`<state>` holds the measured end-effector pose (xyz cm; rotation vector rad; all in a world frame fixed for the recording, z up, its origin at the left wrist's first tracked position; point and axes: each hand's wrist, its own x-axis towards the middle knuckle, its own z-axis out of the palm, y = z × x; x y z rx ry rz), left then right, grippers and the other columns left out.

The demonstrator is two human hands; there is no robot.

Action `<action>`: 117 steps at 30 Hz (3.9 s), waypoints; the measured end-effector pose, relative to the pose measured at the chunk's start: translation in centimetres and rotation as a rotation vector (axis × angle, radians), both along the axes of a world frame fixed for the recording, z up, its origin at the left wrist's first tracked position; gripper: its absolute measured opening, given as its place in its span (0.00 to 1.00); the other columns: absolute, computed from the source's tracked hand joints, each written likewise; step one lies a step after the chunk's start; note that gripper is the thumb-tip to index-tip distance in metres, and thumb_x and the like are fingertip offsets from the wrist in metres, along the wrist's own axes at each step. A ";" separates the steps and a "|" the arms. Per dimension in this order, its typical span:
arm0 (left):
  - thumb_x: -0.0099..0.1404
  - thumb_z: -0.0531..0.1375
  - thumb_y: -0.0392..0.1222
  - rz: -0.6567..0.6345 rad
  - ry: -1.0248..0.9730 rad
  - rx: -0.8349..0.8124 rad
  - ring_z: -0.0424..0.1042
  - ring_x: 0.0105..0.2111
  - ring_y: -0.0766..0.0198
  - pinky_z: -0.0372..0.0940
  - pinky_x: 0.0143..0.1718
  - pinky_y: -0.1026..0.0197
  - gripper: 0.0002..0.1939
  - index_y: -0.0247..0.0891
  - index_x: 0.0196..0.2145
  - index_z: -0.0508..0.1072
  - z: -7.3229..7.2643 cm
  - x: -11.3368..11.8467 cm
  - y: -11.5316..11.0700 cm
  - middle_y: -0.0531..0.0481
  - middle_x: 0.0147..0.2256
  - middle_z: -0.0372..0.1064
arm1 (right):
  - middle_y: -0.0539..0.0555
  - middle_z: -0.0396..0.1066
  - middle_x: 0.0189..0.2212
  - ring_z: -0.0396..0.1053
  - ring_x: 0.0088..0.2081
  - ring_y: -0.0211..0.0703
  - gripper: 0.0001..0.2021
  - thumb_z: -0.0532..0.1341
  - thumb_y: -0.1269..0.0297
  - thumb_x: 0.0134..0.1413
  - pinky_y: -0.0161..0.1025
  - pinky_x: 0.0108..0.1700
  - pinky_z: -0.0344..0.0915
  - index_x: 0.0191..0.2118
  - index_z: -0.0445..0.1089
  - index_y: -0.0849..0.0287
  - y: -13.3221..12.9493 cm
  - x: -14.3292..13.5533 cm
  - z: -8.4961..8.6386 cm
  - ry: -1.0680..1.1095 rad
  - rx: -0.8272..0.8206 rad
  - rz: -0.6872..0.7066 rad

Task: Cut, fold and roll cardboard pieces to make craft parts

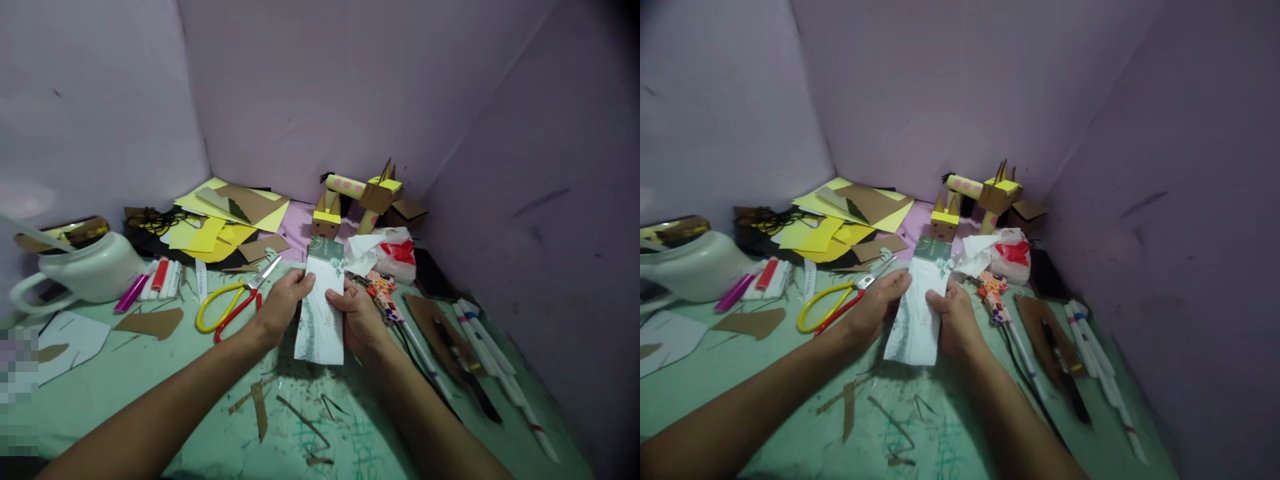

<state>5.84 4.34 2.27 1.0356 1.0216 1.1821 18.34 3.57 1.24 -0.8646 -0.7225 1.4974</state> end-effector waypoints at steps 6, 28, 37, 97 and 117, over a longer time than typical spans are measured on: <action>0.57 0.59 0.43 -0.052 0.198 0.098 0.71 0.36 0.55 0.64 0.37 0.58 0.13 0.36 0.40 0.72 -1.0 0.7 -0.8 0.46 0.37 0.74 | 0.51 0.77 0.28 0.74 0.33 0.49 0.17 0.69 0.71 0.31 0.42 0.37 0.69 0.34 0.69 0.59 -0.9 -0.9 -0.4 0.044 0.029 -0.030; 0.54 0.56 0.55 -0.024 0.200 0.078 0.69 0.20 0.62 0.63 0.20 0.63 0.17 0.37 0.26 0.70 -0.2 -0.4 0.4 0.48 0.22 0.71 | 0.47 0.69 0.20 0.62 0.24 0.37 0.12 0.66 0.55 0.42 0.33 0.28 0.59 0.24 0.71 0.60 0.7 2.8 -0.1 -0.378 0.156 -0.341; 0.51 0.58 0.44 0.186 0.299 0.203 0.51 0.14 0.70 0.48 0.16 0.67 0.16 0.40 0.13 0.57 -0.2 -1.3 1.0 0.59 0.13 0.50 | 0.45 0.56 0.15 0.53 0.22 0.36 0.14 0.59 0.58 0.49 0.35 0.26 0.52 0.17 0.64 0.58 -0.4 3.0 1.3 -0.720 0.261 -0.491; 0.53 0.58 0.40 0.124 0.775 0.620 0.69 0.35 0.56 0.61 0.38 0.55 0.03 0.41 0.24 0.66 6.3 -0.3 0.1 0.50 0.30 0.70 | 0.49 0.73 0.22 0.69 0.21 0.36 0.21 0.72 0.66 0.30 0.32 0.25 0.64 0.37 0.73 0.61 -0.9 1.1 4.4 0.086 0.158 0.216; 0.54 0.59 0.46 0.127 0.498 0.490 0.64 0.21 0.65 0.60 0.18 0.66 0.10 0.39 0.23 0.65 4.9 0.2 0.1 0.54 0.22 0.64 | 0.49 0.71 0.23 0.65 0.22 0.33 0.19 0.71 0.60 0.37 0.31 0.26 0.61 0.38 0.73 0.62 -1.5 1.0 5.4 0.046 0.265 0.231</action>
